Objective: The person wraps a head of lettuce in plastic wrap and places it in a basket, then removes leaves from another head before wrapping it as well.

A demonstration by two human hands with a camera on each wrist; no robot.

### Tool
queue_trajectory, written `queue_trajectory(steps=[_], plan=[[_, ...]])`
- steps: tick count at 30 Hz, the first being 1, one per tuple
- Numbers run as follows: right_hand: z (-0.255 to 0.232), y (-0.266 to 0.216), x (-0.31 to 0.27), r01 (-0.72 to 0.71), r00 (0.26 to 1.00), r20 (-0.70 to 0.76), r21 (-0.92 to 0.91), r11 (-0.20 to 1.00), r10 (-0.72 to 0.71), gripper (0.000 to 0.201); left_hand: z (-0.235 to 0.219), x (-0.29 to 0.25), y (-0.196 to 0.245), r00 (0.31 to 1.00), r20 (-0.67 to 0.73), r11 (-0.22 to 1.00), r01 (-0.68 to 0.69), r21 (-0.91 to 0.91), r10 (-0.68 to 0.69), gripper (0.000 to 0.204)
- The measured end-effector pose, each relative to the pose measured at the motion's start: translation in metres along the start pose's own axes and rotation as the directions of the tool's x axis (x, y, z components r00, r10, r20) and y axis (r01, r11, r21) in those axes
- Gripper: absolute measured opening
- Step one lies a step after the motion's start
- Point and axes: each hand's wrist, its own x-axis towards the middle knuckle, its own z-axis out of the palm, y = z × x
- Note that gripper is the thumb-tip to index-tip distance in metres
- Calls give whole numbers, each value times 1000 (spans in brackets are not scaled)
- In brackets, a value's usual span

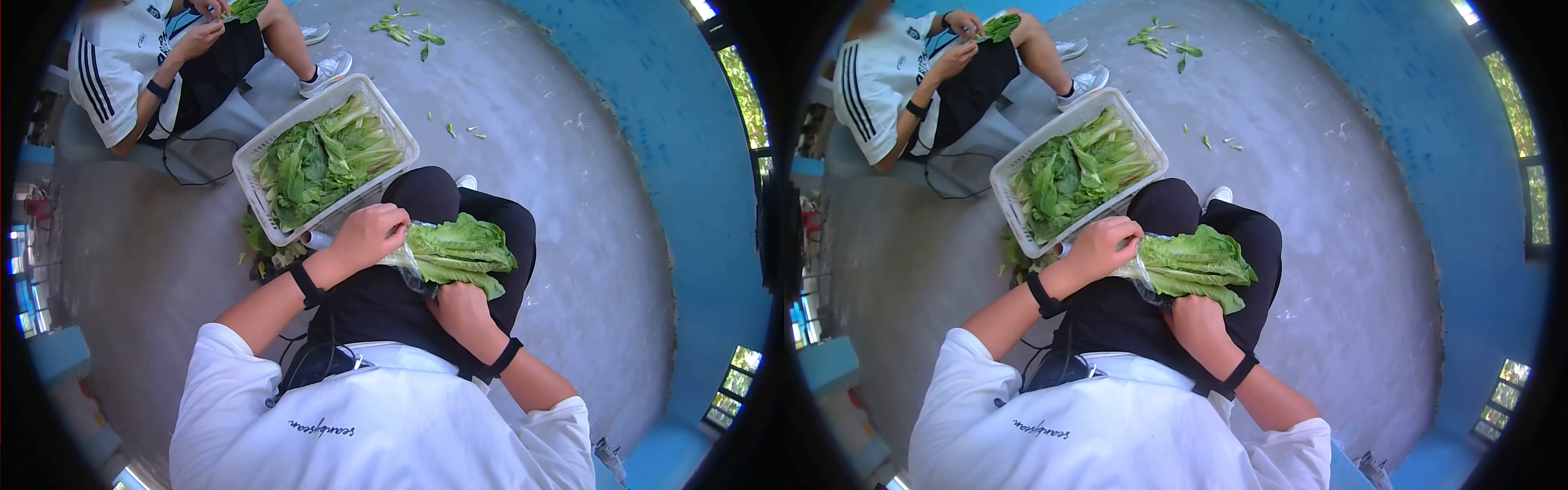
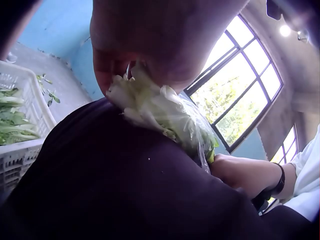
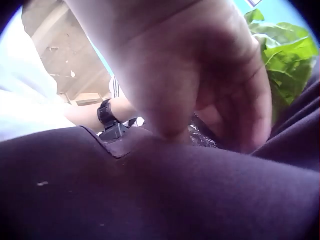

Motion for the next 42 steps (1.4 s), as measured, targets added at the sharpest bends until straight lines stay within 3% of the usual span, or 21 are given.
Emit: queue_trajectory(steps=[3,7,10,14,17,20,21,24,27,30,33,36,39,42], plan=[[5,3,-5,0,1000,-3,38,999,0,23,3,-2,1,1000,-13,1000,0,23,0,7],[-28,-16,-29,58,998,-3,66,996,-58,16,3,-3,4,999,-31,997,-40,62,42,7],[-57,-26,-33,190,975,-117,14,982,-187,13,2,-5,8,996,-39,991,-81,109,86,7],[-96,-24,-9,248,946,-202,-46,968,-252,15,0,-10,11,986,3,968,-163,193,166,10],[-111,-6,25,417,860,-323,-4,909,-396,12,-3,-13,14,974,17,947,-225,229,227,12],[-98,12,56,498,839,-365,220,839,-403,10,-1,-15,12,959,12,931,-279,235,285,13],[-93,15,65,495,848,-381,322,807,-368,9,0,-14,10,954,10,927,-295,234,301,13],[-82,23,83,221,971,-191,513,829,-141,12,-1,-13,9,947,-30,925,-305,228,320,13],[-80,21,89,47,998,-64,553,832,-13,15,1,-18,5,957,-8,931,-281,232,290,14],[-77,16,95,-90,996,67,522,848,65,18,-1,-18,6,937,-79,922,-315,226,339,20],[-63,20,96,128,982,-181,476,870,-45,20,3,-13,16,958,-225,977,-141,162,176,19],[-64,15,93,184,960,-281,586,789,-15,18,5,-18,6,994,-107,998,-13,58,19,16],[-70,20,97,195,973,-215,577,793,-83,19,1,-14,1,1000,-11,1000,16,-24,-16,13],[-63,21,97,250,960,-245,540,804,-134,19,2,-15,1,998,-43,999,-48,-16,47,11]])
